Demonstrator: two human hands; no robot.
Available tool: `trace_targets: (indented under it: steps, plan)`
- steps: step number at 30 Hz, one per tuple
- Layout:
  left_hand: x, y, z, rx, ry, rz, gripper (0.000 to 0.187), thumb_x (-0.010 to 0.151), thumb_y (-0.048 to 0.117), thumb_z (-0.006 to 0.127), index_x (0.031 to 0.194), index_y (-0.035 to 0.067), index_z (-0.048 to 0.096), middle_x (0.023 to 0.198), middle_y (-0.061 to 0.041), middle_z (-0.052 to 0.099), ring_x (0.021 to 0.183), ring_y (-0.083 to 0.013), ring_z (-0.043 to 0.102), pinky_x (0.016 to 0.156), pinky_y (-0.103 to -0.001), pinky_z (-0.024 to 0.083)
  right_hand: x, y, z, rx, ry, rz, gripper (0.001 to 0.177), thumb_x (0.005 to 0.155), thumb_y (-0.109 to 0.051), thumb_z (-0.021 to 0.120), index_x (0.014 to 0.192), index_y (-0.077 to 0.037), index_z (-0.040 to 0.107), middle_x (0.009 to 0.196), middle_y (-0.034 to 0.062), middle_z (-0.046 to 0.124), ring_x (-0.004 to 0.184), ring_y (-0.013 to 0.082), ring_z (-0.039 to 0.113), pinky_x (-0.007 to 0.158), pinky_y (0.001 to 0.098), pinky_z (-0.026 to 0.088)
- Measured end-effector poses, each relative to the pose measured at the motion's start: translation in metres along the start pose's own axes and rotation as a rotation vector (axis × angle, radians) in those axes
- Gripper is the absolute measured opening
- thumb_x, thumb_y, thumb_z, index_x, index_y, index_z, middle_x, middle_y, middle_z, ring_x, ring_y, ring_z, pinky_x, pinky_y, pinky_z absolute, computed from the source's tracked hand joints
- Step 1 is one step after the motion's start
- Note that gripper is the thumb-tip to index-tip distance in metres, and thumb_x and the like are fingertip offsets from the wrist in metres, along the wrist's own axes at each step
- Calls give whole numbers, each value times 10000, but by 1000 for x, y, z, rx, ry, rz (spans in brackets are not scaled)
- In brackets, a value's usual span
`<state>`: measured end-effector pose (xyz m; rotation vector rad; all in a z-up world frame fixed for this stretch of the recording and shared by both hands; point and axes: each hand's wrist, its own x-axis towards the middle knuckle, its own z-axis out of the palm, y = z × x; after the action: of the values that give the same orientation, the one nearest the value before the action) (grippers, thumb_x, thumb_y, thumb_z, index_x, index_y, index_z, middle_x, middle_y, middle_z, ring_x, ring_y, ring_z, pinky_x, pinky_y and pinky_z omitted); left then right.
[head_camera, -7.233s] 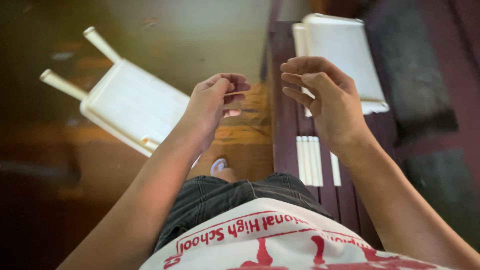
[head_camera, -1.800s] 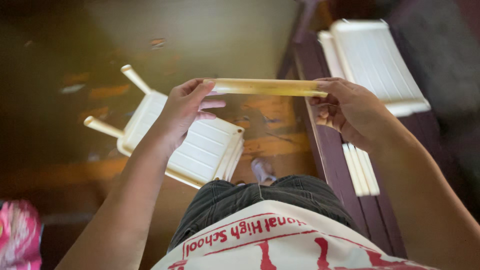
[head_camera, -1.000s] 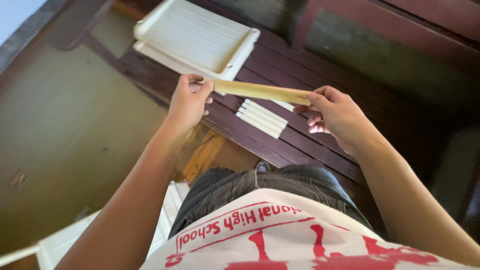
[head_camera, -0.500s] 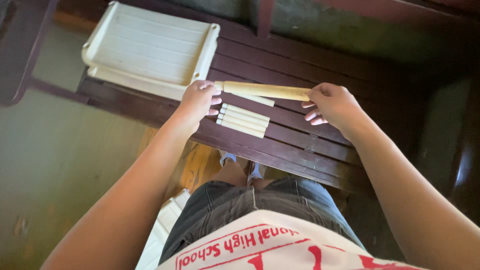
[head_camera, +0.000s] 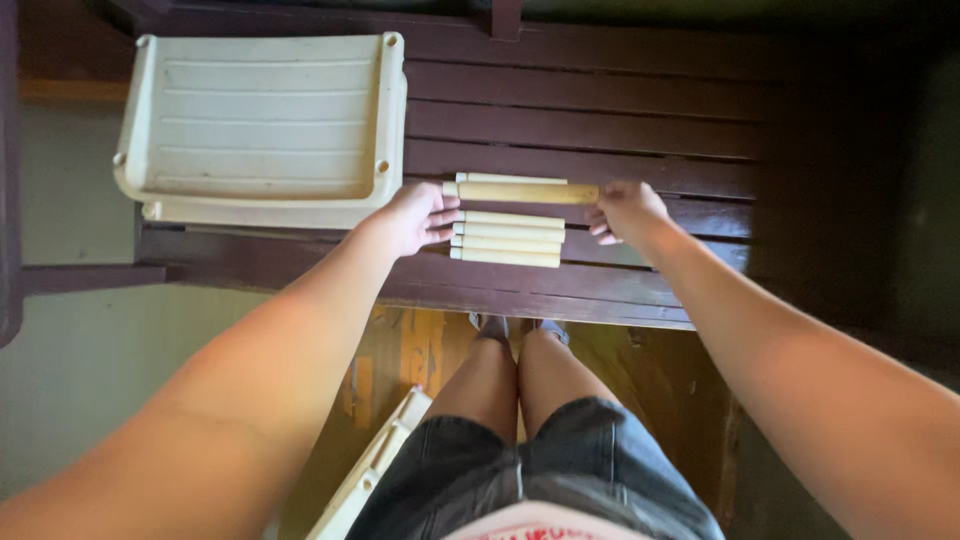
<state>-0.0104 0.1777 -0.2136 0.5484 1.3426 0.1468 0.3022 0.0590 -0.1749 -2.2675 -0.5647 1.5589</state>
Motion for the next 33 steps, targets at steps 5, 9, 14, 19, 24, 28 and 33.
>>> trace_targets:
  steps: [5,9,14,19,24,28,33]
  plan:
    - [56,-30,-15,-1,-36,-31,463,816,-52,384,1249,27,527,1283,-100,595,1195,-265,582,1034,-494,543,52,42,39,66,17,36,315,1070,-246,533,1237,-36,697,1028,106,744,764,162,702,652,302,623]
    - [94,-40,-19,187,25,-14,414,868,9,439,1274,8,520,1294,-131,537,1229,-278,552,1064,-492,540,92,55,54,112,7,52,291,1042,-194,507,1286,-120,648,1091,42,737,791,146,704,648,311,621]
    - [135,-42,-22,221,24,-73,413,857,18,463,1267,28,510,1297,-111,559,1238,-240,556,1021,-490,525,123,58,67,160,-13,101,293,1000,-162,550,1272,-110,647,1140,41,727,869,146,733,721,291,657]
    - [168,-55,-17,271,15,-74,372,877,44,471,1241,27,547,1259,-95,593,1196,-228,592,973,-477,537,135,62,73,185,-7,144,271,1003,-143,582,1257,-62,625,1150,113,688,924,197,705,798,329,646]
    - [186,-69,-17,464,76,-29,342,994,255,490,1242,42,590,1216,-98,632,1162,-230,601,945,-450,543,152,64,78,143,-47,177,259,1000,-143,558,1205,-1,626,1156,106,675,920,219,703,803,339,668]
    - [189,-81,-16,473,86,-42,368,1002,316,465,1243,73,602,1221,-67,644,1136,-220,610,927,-444,540,166,80,80,119,-58,181,265,1007,-203,571,1175,-3,619,1112,144,687,921,226,704,822,352,653]
    - [178,-69,-18,498,129,-28,359,1006,297,476,1225,43,602,1203,-82,646,1111,-212,617,901,-431,562,171,81,69,130,-75,166,267,1010,-207,600,1150,20,613,1093,155,670,926,240,711,818,359,653]
